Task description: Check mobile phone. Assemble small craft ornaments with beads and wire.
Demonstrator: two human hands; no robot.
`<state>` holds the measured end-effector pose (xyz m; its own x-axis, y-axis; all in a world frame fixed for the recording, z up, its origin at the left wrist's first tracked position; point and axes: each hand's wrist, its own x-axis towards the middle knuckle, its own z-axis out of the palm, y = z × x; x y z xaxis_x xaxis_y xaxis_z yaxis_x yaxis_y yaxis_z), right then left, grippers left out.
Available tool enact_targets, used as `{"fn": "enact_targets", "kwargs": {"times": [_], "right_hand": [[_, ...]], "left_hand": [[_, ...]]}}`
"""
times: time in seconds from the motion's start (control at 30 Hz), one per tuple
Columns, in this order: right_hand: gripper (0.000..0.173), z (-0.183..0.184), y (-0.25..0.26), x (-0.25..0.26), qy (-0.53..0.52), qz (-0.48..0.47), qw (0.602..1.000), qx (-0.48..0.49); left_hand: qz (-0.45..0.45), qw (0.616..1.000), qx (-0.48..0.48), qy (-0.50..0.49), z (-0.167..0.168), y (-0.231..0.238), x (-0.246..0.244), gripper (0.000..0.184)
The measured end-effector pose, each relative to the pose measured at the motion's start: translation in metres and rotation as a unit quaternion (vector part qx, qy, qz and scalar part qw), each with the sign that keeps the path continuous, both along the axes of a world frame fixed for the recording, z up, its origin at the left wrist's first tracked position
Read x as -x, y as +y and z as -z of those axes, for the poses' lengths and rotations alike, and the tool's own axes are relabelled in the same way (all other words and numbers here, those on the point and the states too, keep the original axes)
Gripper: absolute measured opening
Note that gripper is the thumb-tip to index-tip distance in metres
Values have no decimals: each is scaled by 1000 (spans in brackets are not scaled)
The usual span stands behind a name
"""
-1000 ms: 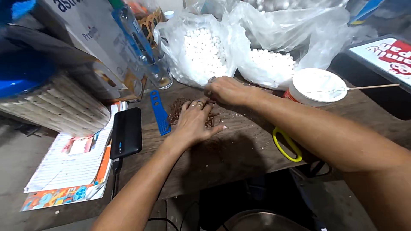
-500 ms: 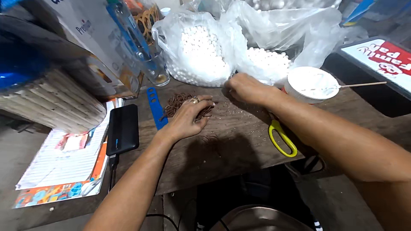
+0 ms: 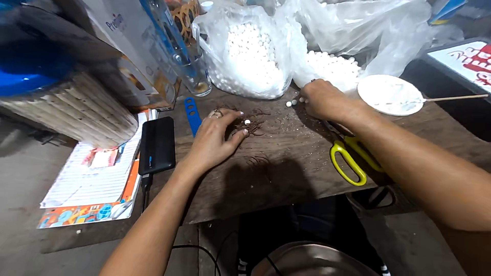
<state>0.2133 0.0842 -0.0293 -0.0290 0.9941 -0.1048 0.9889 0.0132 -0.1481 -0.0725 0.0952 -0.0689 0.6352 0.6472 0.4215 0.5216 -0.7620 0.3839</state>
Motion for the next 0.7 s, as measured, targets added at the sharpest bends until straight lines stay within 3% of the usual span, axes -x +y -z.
{"fn": "enact_targets", "kwargs": {"times": [0.13,0.2,0.3,0.47,0.6,0.7], "right_hand": [[21,-4,-5,18,26,-37,991,-123],[19,-2,-5,38,97,-111,972,-181],[16,9,4,71,184,-197,954,-133],[10,10,19,95,137,-130,981,-28],[11,0,8,104,117,-108,987,-23],[11,-4,2,89,167,-118,976,-81]], "left_hand": [[-32,999,1,41,-5,5,-10,27],[-45,998,1,35,0,6,-12,23],[-52,999,2,13,5,5,-13,19],[-62,998,-4,24,12,8,-14,17],[-45,999,-15,21,15,10,-14,18],[-42,998,-36,-18,16,6,-8,22]]}}
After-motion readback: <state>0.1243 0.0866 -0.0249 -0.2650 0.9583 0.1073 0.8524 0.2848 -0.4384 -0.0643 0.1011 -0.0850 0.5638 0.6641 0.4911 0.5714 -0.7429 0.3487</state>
